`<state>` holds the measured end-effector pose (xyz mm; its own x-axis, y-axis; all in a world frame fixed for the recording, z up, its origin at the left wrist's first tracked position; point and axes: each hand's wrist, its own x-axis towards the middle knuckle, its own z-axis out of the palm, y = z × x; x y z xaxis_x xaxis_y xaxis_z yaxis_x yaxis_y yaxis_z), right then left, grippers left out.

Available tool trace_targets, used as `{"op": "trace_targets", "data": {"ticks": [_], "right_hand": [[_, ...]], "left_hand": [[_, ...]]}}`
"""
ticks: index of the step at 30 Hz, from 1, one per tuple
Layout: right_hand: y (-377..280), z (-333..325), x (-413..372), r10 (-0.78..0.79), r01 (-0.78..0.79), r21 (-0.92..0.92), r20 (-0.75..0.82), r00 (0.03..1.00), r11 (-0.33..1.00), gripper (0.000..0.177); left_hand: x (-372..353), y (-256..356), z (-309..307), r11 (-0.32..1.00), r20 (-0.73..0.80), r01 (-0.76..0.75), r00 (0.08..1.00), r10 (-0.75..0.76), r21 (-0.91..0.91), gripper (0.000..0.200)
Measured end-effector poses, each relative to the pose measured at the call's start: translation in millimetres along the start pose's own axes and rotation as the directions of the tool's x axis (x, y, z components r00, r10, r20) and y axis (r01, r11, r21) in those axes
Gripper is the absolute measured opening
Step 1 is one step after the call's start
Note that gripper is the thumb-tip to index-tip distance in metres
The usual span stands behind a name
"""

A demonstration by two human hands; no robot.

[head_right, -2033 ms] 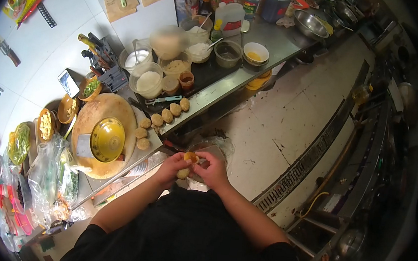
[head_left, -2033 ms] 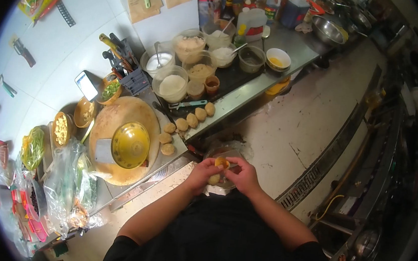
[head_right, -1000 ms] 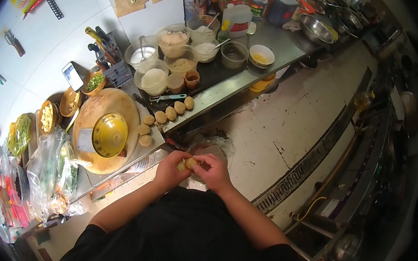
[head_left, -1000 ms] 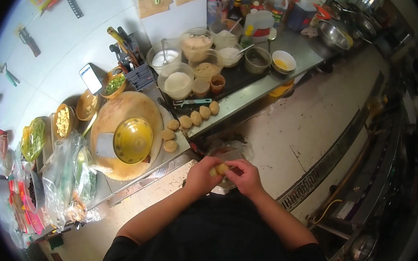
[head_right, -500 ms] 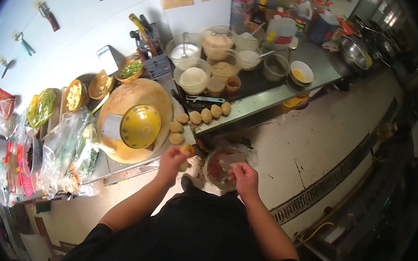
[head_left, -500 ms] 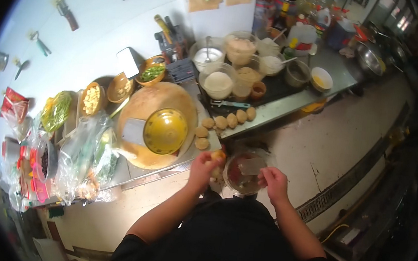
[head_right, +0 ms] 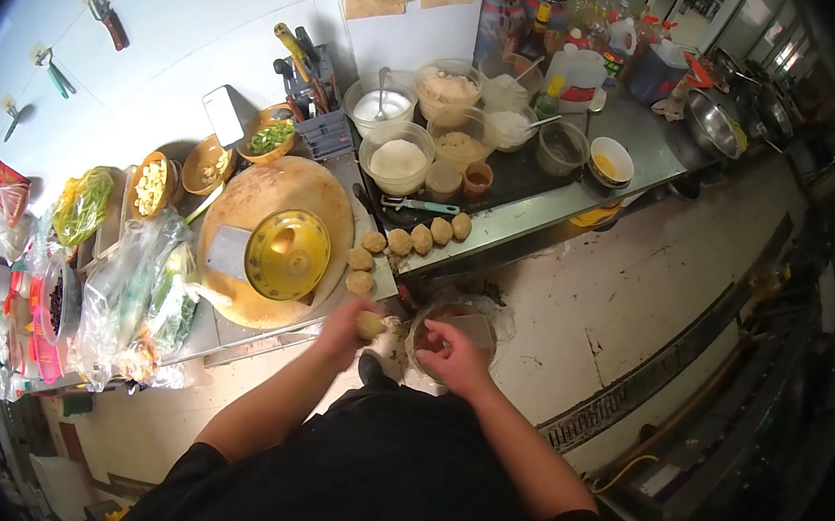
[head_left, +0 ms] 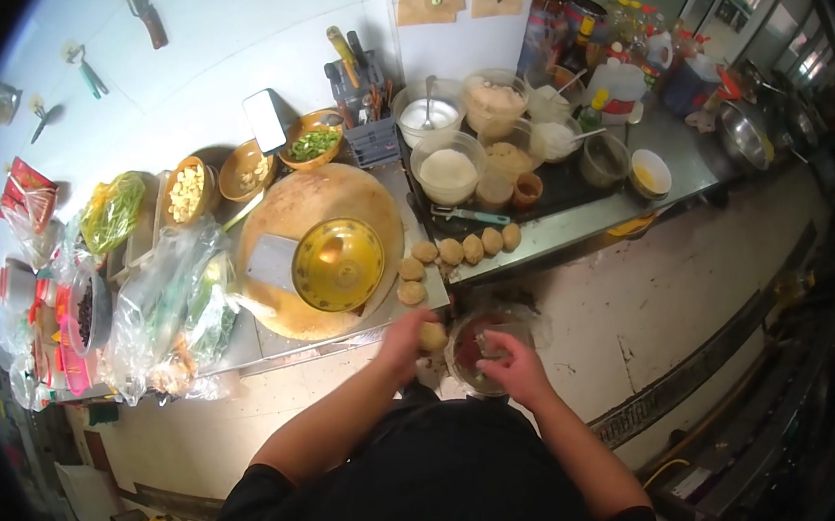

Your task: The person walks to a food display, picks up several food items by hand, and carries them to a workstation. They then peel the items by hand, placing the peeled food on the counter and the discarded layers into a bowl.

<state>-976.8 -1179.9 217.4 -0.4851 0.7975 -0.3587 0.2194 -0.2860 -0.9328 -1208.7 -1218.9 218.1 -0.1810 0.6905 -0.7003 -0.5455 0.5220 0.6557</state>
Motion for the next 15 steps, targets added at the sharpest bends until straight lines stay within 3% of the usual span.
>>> {"op": "trace_targets", "data": {"ticks": [2,3,5,7,8,9,10,12,14,15], "right_hand": [[-21,7,1,-0.127,0.145,-0.229,0.091,0.988,0.962,0.06],[-3,8,8,-0.353,0.37,-0.379,0.117,0.928,0.848,0.065],[17,4,19,-0.276,0.276,-0.335,0.049,0.96,0.901,0.06],[15,-1,18,-0.195,0.184,-0.281,-0.012,0.981,0.942,0.055],[15,-3,15,-0.07,0.06,-0.103,-0.095,0.993,0.993,0.052],[13,-5,12,0.069,-0.056,0.089,-0.152,0.986,0.994,0.049],[14,-9,10,0.067,-0.053,0.092,-0.163,0.984,0.994,0.049],[18,-17,5,0.201,-0.148,0.247,-0.208,0.957,0.958,0.044],[13,-19,-1,0.207,-0.137,0.285,-0.23,0.951,0.949,0.043],[11,-18,-3,0.213,-0.127,0.321,-0.246,0.946,0.938,0.042]], "left_hand": [[-9,-2,33,0.997,0.175,0.062,0.982,-0.068,0.042,0.038],[-1,-13,41,0.996,0.23,0.06,0.97,-0.073,0.065,0.04],[8,-20,45,0.995,0.287,0.056,0.955,-0.079,0.088,0.041],[13,-12,47,0.926,0.28,0.026,0.95,-0.141,0.377,0.037],[18,-14,40,0.925,0.282,0.026,0.949,-0.142,0.378,0.037],[28,-19,24,0.483,0.182,-0.389,0.889,0.421,0.785,0.037],[41,-21,10,-0.237,0.378,-0.328,0.486,0.788,0.914,0.04],[63,-23,-19,-0.293,0.416,-0.31,0.485,0.769,0.904,0.045],[69,-23,-33,-0.348,0.448,-0.286,0.488,0.749,0.893,0.051],[68,-24,-38,-0.324,0.437,-0.296,0.548,0.713,0.899,0.05]]}}
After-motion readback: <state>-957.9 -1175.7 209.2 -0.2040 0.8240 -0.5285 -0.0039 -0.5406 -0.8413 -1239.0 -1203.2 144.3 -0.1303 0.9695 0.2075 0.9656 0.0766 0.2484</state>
